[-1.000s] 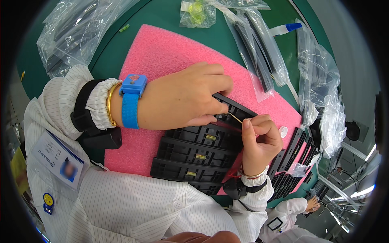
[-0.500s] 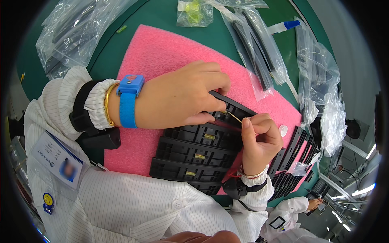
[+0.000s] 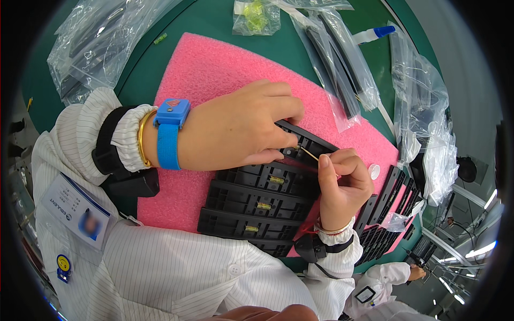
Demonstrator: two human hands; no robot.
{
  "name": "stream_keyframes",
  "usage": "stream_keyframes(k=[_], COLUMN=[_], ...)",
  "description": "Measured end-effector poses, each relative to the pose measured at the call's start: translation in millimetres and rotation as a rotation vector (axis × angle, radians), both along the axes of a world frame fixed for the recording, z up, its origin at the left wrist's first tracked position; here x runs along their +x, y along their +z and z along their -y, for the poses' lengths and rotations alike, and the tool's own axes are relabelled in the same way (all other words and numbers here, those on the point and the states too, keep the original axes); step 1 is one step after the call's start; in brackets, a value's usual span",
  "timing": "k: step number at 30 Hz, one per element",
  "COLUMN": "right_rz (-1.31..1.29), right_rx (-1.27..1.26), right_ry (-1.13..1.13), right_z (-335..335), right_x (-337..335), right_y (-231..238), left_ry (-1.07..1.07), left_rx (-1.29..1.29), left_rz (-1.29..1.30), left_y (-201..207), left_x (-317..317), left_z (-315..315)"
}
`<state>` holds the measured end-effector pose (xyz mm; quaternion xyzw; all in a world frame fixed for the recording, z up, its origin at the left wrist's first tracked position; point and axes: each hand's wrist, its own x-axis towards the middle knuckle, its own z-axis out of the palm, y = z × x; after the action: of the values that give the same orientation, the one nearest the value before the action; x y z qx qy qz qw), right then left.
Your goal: The person applies glue to small yellow components on black plastic frames using a thin wooden stick. They dip the stick into a small white container of adhesive and dab it onto the components, occasionally rearranging the frames on a pink foam pad.
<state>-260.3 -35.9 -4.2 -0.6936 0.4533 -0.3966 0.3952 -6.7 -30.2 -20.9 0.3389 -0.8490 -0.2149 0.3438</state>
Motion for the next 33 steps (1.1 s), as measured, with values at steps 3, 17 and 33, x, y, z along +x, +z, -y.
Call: stream_keyframes(k=[3, 17, 33], right_rz=[-0.005, 0.235, 0.103], right_rx=[0.011, 0.107, -0.009], right_ry=[-0.003, -0.069, 0.009], right_z=[0, 0, -1], right_x=[0, -11, -9], right_y=[1, 2, 4], left_ry=[-0.002, -0.005, 0.030], left_rx=[0.007, -0.033, -0.043], left_rz=[0.004, 0.007, 0.030], left_y=[0, 7, 12], left_x=[0, -1, 1], left_z=[-1, 1, 0])
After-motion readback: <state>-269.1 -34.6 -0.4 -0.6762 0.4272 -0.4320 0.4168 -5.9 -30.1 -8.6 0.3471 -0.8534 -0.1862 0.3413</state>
